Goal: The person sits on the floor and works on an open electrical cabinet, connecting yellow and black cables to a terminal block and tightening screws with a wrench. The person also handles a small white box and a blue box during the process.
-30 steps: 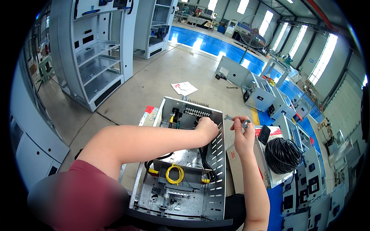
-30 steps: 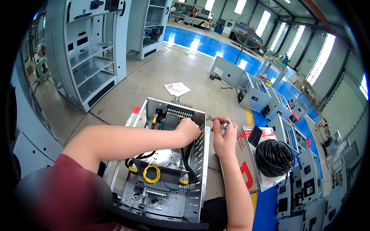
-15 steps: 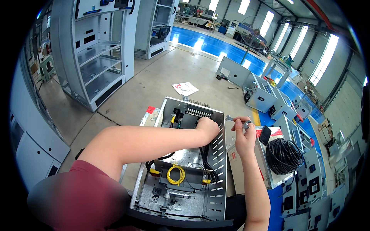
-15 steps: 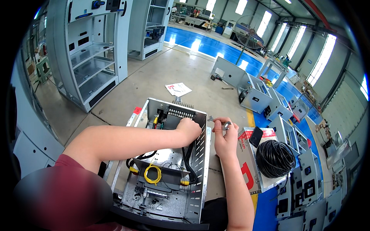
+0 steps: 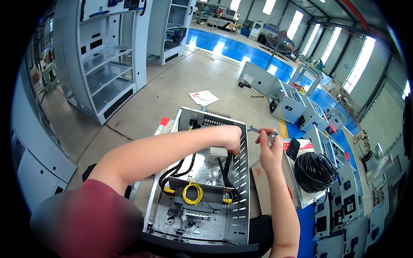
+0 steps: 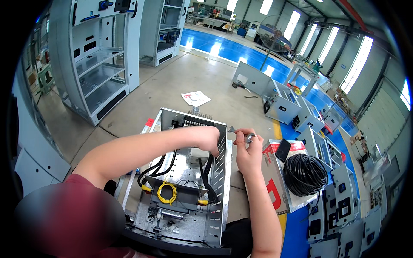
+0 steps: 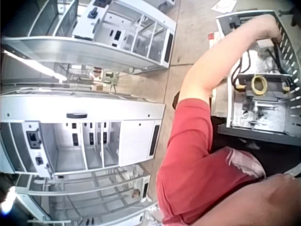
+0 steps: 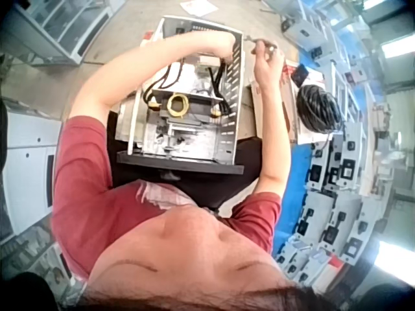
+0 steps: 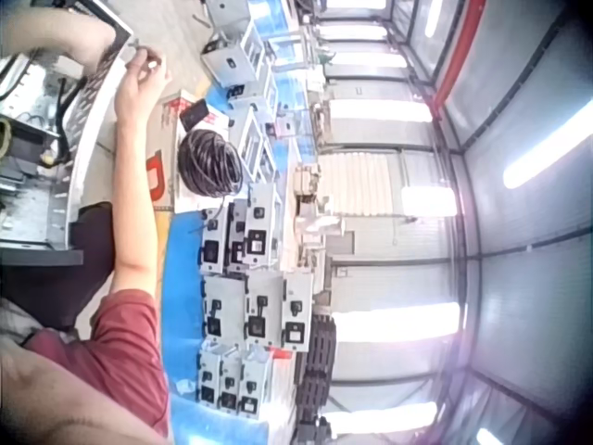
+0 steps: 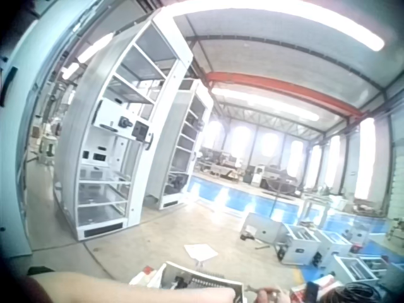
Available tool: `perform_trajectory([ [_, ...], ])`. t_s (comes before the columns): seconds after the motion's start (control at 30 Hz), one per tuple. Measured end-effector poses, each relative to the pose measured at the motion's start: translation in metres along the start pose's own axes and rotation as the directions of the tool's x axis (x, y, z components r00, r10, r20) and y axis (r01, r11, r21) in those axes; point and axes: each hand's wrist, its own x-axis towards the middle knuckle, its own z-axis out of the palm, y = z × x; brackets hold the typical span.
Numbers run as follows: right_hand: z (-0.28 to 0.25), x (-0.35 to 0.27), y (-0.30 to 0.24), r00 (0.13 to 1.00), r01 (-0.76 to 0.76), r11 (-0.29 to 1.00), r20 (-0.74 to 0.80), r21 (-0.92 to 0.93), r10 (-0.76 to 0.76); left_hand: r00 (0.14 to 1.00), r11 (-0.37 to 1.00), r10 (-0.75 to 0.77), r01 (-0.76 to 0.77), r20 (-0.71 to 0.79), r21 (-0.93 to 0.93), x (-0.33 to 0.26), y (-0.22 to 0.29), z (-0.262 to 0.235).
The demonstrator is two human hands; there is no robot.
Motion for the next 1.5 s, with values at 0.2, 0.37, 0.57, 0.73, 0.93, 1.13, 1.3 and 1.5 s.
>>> perform_trajectory([
  [0.2, 0.002, 0.002, -0.008, 0.995, -0.096, 0.991, 0.016, 0.088, 0.095, 0.941, 0.342, 0.293, 0.06, 0.167, -0.938, -0.087, -0.055, -0.056],
  [0.37, 0.005, 0.001, 0.003, 0.996, -0.094, 0.984, 0.01, 0.153, 0.093, 0.98, 0.123, 0.166, -0.128, -0.107, -0.984, -0.148, -0.137, -0.071],
  [0.57, 0.009, 0.001, 0.0, 0.998, -0.055, 0.951, 0.047, 0.304, 0.042, 0.981, -0.258, -0.196, -0.049, 0.003, -0.965, -0.172, -0.213, -0.036],
  [0.73, 0.006, -0.003, -0.002, 0.998, -0.06, 0.936, 0.037, 0.347, 0.05, 0.947, -0.163, -0.302, 0.058, 0.106, -0.985, -0.135, -0.256, -0.007],
  [0.93, 0.012, -0.005, 0.004, 0.996, -0.081, 0.93, 0.061, 0.359, 0.064, 0.888, 0.018, -0.456, 0.08, 0.063, -0.997, -0.11, -0.282, 0.015],
  [1.13, 0.013, -0.004, 0.004, 0.994, -0.105, 0.932, 0.064, 0.347, 0.088, 0.864, 0.428, -0.502, 0.236, -0.013, -0.872, -0.083, -0.279, 0.048],
  [1.3, 0.012, -0.005, -0.002, 0.993, -0.112, 0.939, 0.066, 0.325, 0.096, 0.871, 0.391, -0.491, 0.229, 0.009, -0.892, -0.081, -0.269, 0.051],
  [1.5, 0.012, -0.004, -0.006, 0.996, -0.082, 0.946, 0.055, 0.312, 0.068, 0.891, 0.517, -0.446, 0.173, -0.091, -0.838, -0.084, -0.283, 0.054],
])
